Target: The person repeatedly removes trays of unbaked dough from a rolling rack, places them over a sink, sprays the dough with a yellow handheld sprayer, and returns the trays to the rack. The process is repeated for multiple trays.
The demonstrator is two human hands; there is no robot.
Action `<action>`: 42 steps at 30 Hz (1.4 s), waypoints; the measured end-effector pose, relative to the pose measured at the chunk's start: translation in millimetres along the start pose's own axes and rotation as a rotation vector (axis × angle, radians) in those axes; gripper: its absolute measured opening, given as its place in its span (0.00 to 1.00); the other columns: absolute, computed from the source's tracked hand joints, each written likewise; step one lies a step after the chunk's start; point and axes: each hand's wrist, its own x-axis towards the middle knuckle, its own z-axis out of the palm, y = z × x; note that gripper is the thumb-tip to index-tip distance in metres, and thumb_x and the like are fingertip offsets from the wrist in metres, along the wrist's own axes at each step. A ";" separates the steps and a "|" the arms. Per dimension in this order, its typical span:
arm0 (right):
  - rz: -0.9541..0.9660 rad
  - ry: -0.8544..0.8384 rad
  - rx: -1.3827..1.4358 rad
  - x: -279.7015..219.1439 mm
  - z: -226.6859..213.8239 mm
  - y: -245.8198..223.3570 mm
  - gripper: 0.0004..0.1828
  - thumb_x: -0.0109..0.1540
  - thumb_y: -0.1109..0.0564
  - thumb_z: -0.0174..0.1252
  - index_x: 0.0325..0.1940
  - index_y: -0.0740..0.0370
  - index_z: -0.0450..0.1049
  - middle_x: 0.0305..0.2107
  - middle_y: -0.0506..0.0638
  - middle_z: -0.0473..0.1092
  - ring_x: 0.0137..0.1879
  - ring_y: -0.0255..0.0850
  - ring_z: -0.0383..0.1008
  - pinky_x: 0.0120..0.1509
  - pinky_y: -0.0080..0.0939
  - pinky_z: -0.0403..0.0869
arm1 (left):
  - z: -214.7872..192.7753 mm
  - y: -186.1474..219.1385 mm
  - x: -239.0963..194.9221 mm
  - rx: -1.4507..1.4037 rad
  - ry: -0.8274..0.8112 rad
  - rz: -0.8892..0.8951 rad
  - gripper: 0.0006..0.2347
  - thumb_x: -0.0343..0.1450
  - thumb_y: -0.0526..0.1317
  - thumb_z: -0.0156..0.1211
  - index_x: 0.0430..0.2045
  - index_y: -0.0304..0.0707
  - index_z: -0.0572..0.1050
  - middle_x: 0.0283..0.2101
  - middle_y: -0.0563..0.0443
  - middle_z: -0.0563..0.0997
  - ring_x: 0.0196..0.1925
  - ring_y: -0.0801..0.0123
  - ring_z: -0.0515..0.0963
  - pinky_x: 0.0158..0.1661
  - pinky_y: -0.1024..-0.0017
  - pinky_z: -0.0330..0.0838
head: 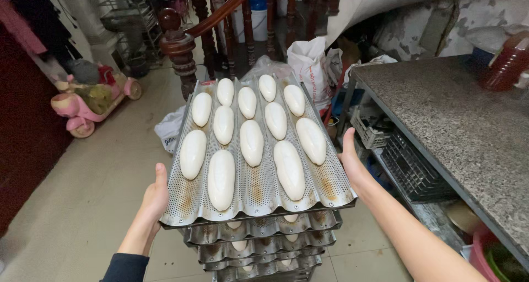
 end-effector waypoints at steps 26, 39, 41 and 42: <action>-0.498 0.650 -0.006 -14.0 -96.2 139.4 0.46 0.73 0.25 0.29 0.62 0.72 0.66 0.40 0.54 0.73 0.38 0.36 0.66 0.45 0.37 0.68 | -37.0 -123.2 -34.7 -0.090 0.210 0.216 0.25 0.80 0.53 0.38 0.56 0.28 0.73 0.53 0.42 0.81 0.57 0.61 0.78 0.58 0.63 0.68; -0.158 0.374 -0.105 -84.3 -1.5 188.8 0.56 0.58 0.17 0.26 0.81 0.53 0.35 0.77 0.48 0.39 0.81 0.47 0.41 0.75 0.59 0.54 | 40.5 -187.6 -56.6 -0.174 -0.038 0.194 0.29 0.78 0.57 0.35 0.70 0.34 0.57 0.74 0.43 0.62 0.76 0.59 0.59 0.70 0.64 0.51; -0.171 0.398 -0.098 -91.0 -2.4 196.0 0.58 0.59 0.17 0.28 0.80 0.56 0.30 0.78 0.49 0.33 0.81 0.47 0.36 0.77 0.58 0.52 | 31.9 -187.9 -74.7 -0.165 -0.016 0.181 0.29 0.78 0.57 0.34 0.69 0.34 0.59 0.72 0.41 0.64 0.75 0.58 0.60 0.69 0.64 0.53; -0.199 0.405 -0.105 -95.0 -4.6 200.4 0.58 0.60 0.16 0.29 0.79 0.59 0.37 0.76 0.52 0.40 0.79 0.47 0.42 0.74 0.57 0.55 | 26.4 -188.6 -86.2 -0.162 -0.007 0.175 0.29 0.78 0.57 0.34 0.68 0.34 0.59 0.72 0.41 0.63 0.75 0.58 0.60 0.69 0.64 0.52</action>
